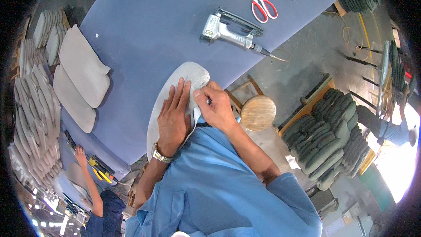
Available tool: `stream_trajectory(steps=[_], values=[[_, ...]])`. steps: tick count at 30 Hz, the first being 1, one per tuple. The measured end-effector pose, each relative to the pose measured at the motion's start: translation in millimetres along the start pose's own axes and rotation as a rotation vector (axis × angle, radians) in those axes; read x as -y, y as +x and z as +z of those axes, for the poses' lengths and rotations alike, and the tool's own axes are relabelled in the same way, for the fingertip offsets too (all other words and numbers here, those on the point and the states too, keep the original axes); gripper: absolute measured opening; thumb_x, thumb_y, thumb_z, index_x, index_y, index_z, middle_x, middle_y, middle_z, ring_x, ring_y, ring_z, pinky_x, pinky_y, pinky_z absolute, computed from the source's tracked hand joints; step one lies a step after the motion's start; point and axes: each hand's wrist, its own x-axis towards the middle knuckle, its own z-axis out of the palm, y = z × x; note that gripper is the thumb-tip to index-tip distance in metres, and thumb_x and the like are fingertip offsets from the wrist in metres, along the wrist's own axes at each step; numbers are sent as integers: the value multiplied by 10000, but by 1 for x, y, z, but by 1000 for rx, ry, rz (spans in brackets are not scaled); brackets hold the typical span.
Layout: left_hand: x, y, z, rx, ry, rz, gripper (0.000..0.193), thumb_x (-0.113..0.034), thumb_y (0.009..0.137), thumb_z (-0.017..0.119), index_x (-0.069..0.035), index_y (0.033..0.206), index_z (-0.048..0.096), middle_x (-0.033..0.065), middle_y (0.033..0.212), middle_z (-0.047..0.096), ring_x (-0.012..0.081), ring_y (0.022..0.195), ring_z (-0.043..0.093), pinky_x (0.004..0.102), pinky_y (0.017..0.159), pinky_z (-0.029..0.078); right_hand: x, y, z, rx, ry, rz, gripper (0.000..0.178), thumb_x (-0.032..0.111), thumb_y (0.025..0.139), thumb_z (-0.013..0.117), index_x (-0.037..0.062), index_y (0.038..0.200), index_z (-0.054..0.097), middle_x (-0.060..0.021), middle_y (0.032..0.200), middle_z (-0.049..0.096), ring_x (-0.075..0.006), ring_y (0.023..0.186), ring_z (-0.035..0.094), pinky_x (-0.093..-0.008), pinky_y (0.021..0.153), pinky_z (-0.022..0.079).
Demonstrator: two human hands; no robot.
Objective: The person staples fabric onto a cushion frame using a pneumatic staple gun, trims excess fabric with a utility knife, and cuts remaining edges with scissors. The person handles multiple cushion units and places finished pieces aside.
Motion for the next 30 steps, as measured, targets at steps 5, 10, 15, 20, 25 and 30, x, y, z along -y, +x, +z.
stream_trajectory(steps=[5,10,15,20,25,30], values=[[-2,0,2,4,9,-7,777,-3,879,549,-188,1610,358,75,1679,329,402,1493,381,605,1118,410,6,2,-5,63,-104,45,248,152,961,704,-26,801,639,-113,753,510,-220,708,498,-358,645,417],[1,2,-8,52,-129,47,726,-88,925,600,-173,1606,364,137,1654,361,388,1492,390,575,1131,409,-23,-2,5,31,212,-9,223,147,951,721,-14,821,637,-116,818,530,-226,773,514,-353,683,429],[64,55,-28,281,-675,81,525,-324,1046,585,-125,1525,505,233,1516,523,352,1439,480,444,1135,418,-19,3,4,40,230,-43,213,121,952,708,-34,834,621,-129,873,549,-240,792,534,-358,706,445],[54,181,7,72,-553,158,586,-488,1084,448,-52,1461,555,225,1447,590,338,1385,534,422,1149,390,-9,5,4,80,244,-63,236,124,951,701,-47,821,604,-152,889,561,-263,797,550,-380,722,457],[27,188,44,140,-587,421,624,-546,1102,303,-117,1471,566,165,1494,566,316,1451,457,535,1229,225,-9,8,-2,131,226,24,239,118,954,699,-40,801,603,-160,898,573,-269,813,560,-376,742,464],[29,172,33,234,-569,472,654,-567,1105,244,-137,1436,608,109,1482,589,315,1449,458,523,1235,222,-14,8,4,107,285,-50,237,117,962,703,-30,803,609,-116,881,564,-212,809,533,-365,735,446]])
